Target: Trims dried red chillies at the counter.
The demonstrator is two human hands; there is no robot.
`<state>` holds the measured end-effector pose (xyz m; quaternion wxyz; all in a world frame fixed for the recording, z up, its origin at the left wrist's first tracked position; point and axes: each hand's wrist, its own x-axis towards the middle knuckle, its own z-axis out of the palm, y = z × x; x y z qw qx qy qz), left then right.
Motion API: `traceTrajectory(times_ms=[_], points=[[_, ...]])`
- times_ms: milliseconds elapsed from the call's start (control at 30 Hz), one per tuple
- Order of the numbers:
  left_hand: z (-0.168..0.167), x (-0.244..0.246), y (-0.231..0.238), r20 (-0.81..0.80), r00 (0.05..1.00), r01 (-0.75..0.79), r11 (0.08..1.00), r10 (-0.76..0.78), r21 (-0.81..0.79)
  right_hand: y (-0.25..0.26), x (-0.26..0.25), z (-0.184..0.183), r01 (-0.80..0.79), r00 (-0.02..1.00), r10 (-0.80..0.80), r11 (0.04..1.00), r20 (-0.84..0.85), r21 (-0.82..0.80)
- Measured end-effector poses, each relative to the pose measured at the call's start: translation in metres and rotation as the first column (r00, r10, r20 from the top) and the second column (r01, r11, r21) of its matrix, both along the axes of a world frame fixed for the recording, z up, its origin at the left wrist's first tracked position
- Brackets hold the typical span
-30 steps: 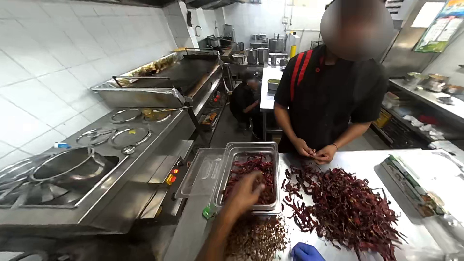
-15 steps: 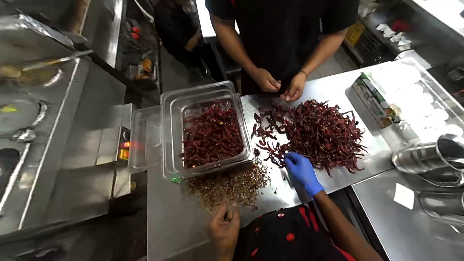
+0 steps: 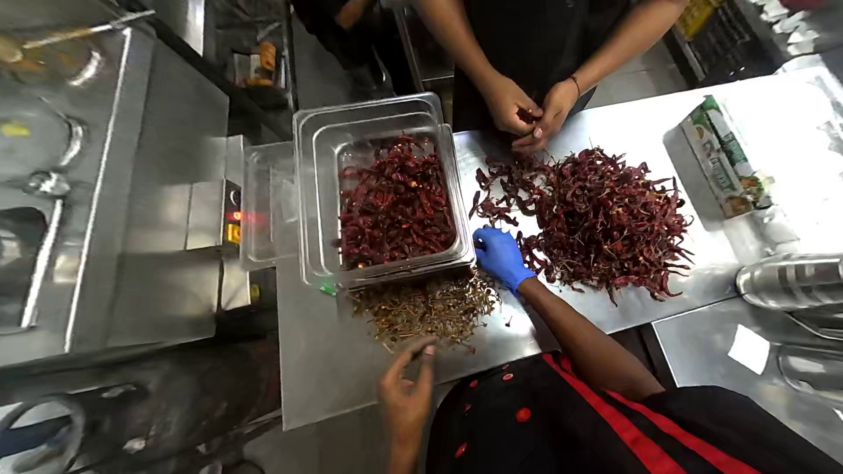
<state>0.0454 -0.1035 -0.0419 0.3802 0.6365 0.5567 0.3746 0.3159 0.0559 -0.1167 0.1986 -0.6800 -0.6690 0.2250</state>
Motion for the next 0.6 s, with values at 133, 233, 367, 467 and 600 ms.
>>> traceTrajectory(times_ms=[133,233,367,467,600], points=[[0.006,0.048,0.0,0.159,0.965,0.239,0.951,-0.209,-0.197,-0.041,0.013,0.023,0.22,0.945,-0.222,0.975,-0.241,-0.036],[0.016,0.094,0.031,0.245,0.927,0.359,0.86,-0.283,-0.364,-0.07,0.027,0.041,0.256,0.907,-0.237,0.967,-0.348,0.009],[0.027,0.129,0.043,0.423,0.884,0.391,0.809,-0.198,-0.439,-0.132,0.026,0.067,0.147,0.893,-0.057,0.974,-0.447,0.17],[0.023,0.136,0.04,0.433,0.884,0.342,0.872,-0.173,-0.35,-0.145,0.031,0.081,0.117,0.834,-0.027,0.985,-0.551,0.129],[0.019,0.134,0.038,0.401,0.903,0.293,0.903,-0.153,-0.314,-0.147,0.037,0.085,0.065,0.635,-0.112,0.994,-0.764,-0.091]])
